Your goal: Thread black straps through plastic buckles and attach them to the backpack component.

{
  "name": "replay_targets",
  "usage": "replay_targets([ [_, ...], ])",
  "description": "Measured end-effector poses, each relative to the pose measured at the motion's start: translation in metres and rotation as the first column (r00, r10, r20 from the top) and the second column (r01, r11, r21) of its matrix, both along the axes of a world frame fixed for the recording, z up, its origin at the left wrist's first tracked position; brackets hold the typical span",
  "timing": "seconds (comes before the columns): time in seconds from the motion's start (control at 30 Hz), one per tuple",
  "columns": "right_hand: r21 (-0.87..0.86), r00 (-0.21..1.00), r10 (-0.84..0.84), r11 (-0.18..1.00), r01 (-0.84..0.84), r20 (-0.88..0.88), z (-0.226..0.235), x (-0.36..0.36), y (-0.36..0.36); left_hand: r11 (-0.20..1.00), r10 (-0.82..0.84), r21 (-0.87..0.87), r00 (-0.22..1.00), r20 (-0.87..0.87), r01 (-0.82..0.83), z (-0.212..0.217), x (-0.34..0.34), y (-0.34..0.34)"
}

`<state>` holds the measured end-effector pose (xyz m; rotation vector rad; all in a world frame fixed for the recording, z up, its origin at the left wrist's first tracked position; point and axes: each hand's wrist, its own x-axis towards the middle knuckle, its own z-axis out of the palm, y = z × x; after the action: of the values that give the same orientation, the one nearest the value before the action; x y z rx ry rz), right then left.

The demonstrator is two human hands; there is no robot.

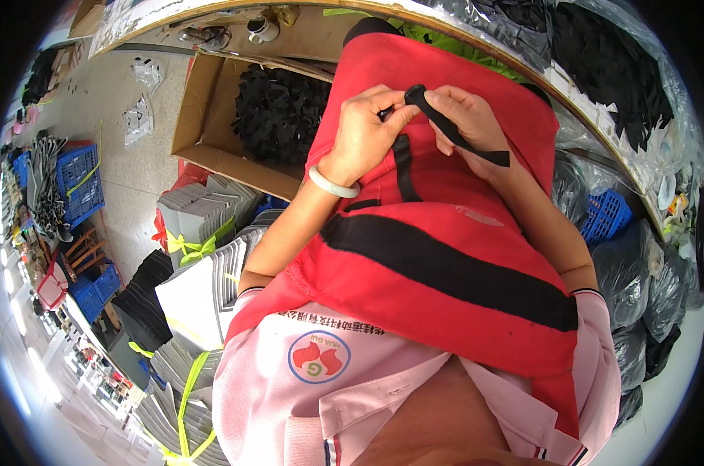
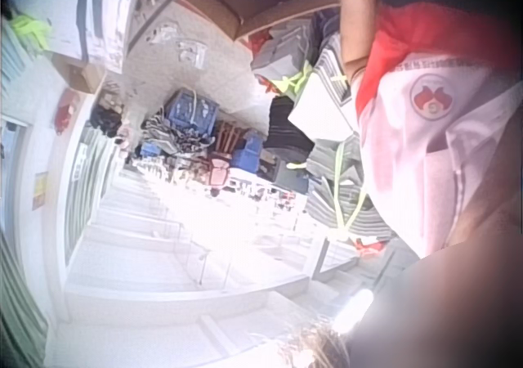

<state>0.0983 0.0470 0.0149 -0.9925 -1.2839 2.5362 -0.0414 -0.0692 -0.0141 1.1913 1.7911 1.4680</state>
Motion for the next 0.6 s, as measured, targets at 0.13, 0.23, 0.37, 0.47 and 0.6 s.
replay_targets([
  [0.13,0.115,0.998,-0.051,0.992,0.046,0.035,-0.011,0.0,-0.001,0.999,0.014,-0.046,1.0,0.005,-0.014,-0.001,0.002,0.0],
  [0.23,0.192,0.999,-0.002,0.981,-0.006,0.04,-0.012,0.001,0.004,0.998,0.058,0.031,0.998,-0.02,-0.057,-0.002,0.001,-0.002],
  [0.37,-0.019,0.996,0.079,0.997,-0.08,-0.036,-0.016,0.001,0.014,0.994,-0.047,0.092,0.988,-0.15,0.061,-0.006,0.002,-0.003],
  [0.47,0.015,0.996,0.089,0.996,-0.089,0.011,-0.015,0.002,0.011,0.993,0.111,-0.113,0.578,0.809,-0.032,-0.002,0.003,-0.006],
  [0.6,0.754,0.991,0.035,0.653,0.074,-0.127,-0.024,0.002,0.004,0.987,0.071,-0.109,0.293,0.954,0.116,-0.003,0.001,0.002],
])
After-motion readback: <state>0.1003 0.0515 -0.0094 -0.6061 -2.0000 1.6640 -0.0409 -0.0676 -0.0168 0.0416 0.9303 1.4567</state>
